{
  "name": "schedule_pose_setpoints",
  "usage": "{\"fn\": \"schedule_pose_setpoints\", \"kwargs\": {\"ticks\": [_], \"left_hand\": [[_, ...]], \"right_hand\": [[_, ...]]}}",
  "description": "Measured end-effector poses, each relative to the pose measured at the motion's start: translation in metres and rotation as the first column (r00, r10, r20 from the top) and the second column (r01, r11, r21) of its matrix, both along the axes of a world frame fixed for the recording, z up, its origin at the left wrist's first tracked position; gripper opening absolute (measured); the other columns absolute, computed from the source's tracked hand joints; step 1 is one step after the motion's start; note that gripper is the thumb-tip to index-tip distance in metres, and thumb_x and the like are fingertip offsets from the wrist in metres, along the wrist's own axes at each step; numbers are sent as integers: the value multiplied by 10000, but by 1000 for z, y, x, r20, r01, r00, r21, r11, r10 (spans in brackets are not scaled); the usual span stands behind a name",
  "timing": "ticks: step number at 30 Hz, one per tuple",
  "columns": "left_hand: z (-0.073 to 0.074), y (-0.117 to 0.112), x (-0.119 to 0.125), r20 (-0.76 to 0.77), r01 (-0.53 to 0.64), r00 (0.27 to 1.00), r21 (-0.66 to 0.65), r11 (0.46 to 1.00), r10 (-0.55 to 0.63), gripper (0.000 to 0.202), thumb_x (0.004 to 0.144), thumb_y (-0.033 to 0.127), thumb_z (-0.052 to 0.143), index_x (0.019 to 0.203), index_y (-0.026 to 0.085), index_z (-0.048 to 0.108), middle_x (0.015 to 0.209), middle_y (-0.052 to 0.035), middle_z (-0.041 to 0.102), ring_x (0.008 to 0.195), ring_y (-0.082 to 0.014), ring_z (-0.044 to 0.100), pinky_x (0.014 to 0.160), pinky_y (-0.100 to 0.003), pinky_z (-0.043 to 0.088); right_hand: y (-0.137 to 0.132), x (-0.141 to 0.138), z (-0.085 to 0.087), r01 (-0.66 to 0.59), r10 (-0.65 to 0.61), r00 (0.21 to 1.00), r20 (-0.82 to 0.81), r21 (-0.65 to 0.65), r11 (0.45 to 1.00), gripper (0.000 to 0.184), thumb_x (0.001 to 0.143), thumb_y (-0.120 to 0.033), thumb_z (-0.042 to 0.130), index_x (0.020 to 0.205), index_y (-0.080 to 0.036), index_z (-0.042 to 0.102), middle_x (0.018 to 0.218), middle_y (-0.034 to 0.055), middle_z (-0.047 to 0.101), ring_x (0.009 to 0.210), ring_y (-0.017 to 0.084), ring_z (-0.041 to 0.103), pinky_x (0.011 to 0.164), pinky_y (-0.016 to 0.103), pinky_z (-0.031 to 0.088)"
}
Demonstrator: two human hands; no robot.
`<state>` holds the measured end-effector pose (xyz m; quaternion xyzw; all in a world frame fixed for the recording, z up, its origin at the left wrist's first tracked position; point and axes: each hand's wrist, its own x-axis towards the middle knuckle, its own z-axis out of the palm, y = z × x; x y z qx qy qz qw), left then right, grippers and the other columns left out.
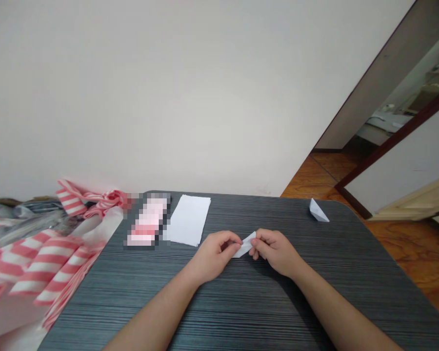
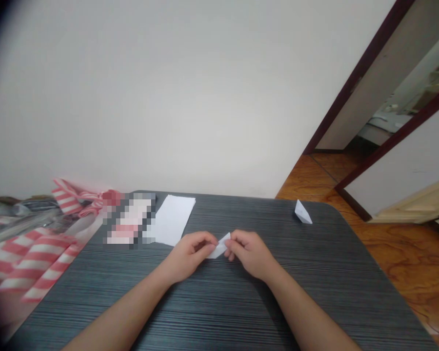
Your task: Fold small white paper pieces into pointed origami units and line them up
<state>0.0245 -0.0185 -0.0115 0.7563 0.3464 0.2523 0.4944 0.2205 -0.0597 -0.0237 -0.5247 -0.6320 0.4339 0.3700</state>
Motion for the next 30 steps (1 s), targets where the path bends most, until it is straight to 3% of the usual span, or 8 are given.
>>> {"fn": "schedule_pose_setpoints", "kwargs": {"ticks": [4,10,16,21,25,30], "left_hand": [[0,2,-1,-13,51,999,74,996,-50,234,865,266,443,814,171,651,810,-31,632,758,-148,544,699,-243,389],[1,1,0,-54,65,997,132,989,-59,244,872,240,417,781,170,632,761,-22,619,721,-143,542,677,-239,386],[3,-2,2,4,80,997,195,977,-82,207,843,152,425,799,172,627,833,-43,612,785,-152,538,746,-260,400],[2,-1,2,105,-11,994,54,998,6,206,855,196,428,760,159,607,859,-52,580,764,-142,531,674,-243,436],[1,-1,3,149,4,989,-100,995,11,204,857,241,436,794,150,607,841,-38,554,647,-107,526,594,-224,462],[2,-2,4,156,10,988,-108,994,7,211,855,231,440,777,148,618,812,-30,539,641,-101,531,606,-221,480]], "right_hand": [[0,1,-1,-10,10,1000,19,21,1000,246,877,-270,490,696,-159,614,593,5,619,526,109,580,549,218,451],[1,-2,-1,-9,9,1000,20,-1,1000,225,863,-276,499,699,-164,605,616,7,636,503,105,574,520,214,447],[1,-5,-2,-2,1,999,-51,-27,1000,146,853,-250,505,781,-167,602,610,0,611,505,105,562,509,213,447],[-1,-7,1,-7,10,998,-66,51,999,133,868,-227,478,874,-183,603,695,6,587,575,108,544,563,227,439],[-1,-8,4,-27,30,999,-41,78,997,113,860,-215,494,879,-184,601,712,7,560,625,117,533,594,234,435],[0,-7,-2,-33,34,999,-16,81,996,114,863,-214,490,914,-185,587,767,22,591,674,134,563,632,252,448]]}}
